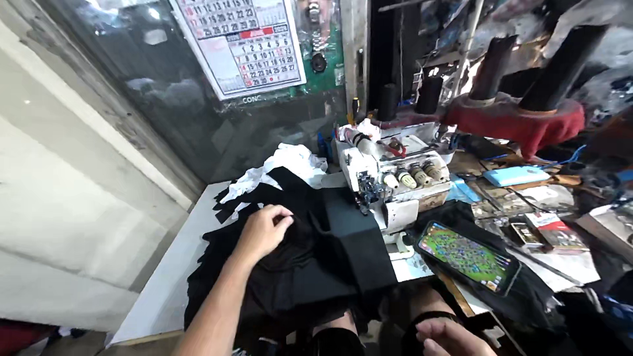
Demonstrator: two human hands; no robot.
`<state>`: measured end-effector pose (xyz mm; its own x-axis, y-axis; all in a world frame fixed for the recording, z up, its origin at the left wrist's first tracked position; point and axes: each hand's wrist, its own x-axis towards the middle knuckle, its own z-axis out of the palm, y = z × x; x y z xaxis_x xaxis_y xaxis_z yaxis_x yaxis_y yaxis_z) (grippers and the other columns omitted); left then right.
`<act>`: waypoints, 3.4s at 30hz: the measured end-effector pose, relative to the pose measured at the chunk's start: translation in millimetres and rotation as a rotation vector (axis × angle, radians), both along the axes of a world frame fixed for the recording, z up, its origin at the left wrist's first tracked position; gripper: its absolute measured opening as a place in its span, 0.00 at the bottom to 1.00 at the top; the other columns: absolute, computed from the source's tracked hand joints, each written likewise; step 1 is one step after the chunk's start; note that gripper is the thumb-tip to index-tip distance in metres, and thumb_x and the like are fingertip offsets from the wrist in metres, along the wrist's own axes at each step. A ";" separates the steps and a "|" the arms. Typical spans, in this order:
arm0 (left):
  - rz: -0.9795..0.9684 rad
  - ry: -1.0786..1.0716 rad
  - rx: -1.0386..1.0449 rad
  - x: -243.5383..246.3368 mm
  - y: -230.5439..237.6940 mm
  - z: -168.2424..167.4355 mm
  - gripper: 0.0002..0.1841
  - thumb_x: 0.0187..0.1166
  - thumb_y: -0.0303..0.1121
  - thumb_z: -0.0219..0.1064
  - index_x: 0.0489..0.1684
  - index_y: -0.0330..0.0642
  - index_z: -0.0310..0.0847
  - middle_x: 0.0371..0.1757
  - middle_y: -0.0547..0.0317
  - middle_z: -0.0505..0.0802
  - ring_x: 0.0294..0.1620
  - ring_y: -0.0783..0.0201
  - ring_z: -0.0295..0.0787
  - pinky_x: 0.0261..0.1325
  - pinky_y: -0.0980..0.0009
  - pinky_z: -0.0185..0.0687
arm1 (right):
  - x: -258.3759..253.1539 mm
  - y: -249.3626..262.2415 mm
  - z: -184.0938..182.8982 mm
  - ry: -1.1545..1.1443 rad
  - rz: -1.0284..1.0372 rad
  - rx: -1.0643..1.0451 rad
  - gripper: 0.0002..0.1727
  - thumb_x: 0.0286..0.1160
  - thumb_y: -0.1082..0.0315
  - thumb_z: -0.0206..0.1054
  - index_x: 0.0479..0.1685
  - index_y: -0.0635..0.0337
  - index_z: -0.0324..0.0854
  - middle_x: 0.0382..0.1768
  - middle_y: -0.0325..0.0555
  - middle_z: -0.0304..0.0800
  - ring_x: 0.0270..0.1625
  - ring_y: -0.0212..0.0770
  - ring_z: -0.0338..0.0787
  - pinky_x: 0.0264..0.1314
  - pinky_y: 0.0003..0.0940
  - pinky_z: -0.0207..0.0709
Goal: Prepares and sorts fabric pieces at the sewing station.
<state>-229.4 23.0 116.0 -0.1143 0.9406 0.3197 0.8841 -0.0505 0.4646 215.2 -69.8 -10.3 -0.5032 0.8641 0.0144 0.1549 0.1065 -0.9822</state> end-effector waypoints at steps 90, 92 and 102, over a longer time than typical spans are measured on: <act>-0.190 0.157 0.243 115.5 43.8 -12.0 0.08 0.86 0.36 0.64 0.48 0.47 0.89 0.45 0.63 0.89 0.45 0.69 0.88 0.49 0.66 0.89 | -72.6 35.2 11.2 0.143 -0.226 -0.002 0.20 0.76 0.63 0.75 0.63 0.60 0.82 0.35 0.40 0.94 0.30 0.36 0.92 0.32 0.35 0.89; -0.203 0.149 0.196 116.8 43.9 -6.6 0.07 0.86 0.35 0.64 0.47 0.48 0.88 0.44 0.63 0.88 0.45 0.69 0.88 0.49 0.66 0.89 | -67.4 36.9 11.1 0.154 -0.144 -0.007 0.16 0.80 0.62 0.72 0.61 0.60 0.85 0.36 0.40 0.94 0.33 0.37 0.92 0.36 0.36 0.89; -0.136 0.116 0.229 120.5 45.7 -11.6 0.08 0.89 0.37 0.60 0.47 0.48 0.83 0.43 0.62 0.87 0.40 0.68 0.87 0.43 0.65 0.88 | -66.0 42.8 14.6 0.193 -0.076 0.005 0.08 0.85 0.62 0.67 0.44 0.58 0.84 0.31 0.41 0.91 0.32 0.37 0.90 0.37 0.36 0.87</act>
<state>-108.9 68.7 104.4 0.0570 0.8468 0.5288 0.9085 -0.2636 0.3241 149.3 -27.0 4.3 -0.4242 0.8991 0.1083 -0.0280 0.1065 -0.9939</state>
